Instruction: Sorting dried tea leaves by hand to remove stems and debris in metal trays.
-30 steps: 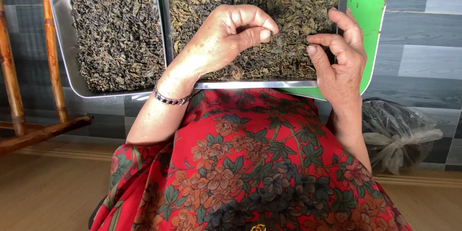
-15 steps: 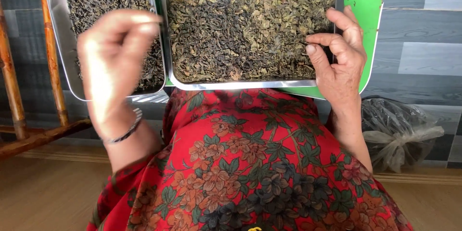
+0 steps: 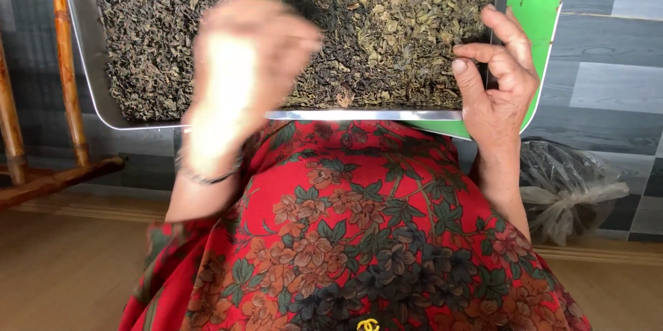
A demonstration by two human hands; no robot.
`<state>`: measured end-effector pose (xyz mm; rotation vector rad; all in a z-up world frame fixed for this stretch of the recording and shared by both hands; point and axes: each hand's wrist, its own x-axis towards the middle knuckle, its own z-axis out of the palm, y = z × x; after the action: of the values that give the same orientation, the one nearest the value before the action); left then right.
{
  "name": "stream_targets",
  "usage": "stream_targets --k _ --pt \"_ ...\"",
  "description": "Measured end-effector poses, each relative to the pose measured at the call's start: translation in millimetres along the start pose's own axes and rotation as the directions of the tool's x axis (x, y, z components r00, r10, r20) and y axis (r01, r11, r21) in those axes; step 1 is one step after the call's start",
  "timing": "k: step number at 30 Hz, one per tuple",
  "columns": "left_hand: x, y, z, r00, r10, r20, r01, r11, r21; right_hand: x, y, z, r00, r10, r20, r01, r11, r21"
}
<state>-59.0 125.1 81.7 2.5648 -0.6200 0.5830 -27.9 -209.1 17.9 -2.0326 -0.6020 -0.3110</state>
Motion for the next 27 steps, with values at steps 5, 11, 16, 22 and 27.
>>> stream_targets --k 5,11,16,22,27 --pt "40 29 81 0.99 0.125 0.067 -0.118 0.989 -0.093 -1 4 0 1.0 0.003 -0.005 -0.003 1.0 0.02" --pt "40 31 127 0.936 -0.014 0.351 -0.007 0.998 0.057 -4 5 -1 0.999 0.032 0.016 -0.033 0.998 0.047" --pt "37 30 125 0.923 -0.01 0.384 -0.048 0.989 0.143 -4 6 -1 0.999 0.035 0.02 -0.036 0.998 0.049" --pt "35 28 125 0.936 0.004 0.351 -0.025 0.998 0.056 -2 4 -1 0.999 0.036 0.026 -0.036 0.999 0.031" --pt "38 33 125 0.935 0.046 0.353 -0.077 0.994 0.074 -3 4 -1 0.999 0.036 0.032 -0.037 0.999 0.03"
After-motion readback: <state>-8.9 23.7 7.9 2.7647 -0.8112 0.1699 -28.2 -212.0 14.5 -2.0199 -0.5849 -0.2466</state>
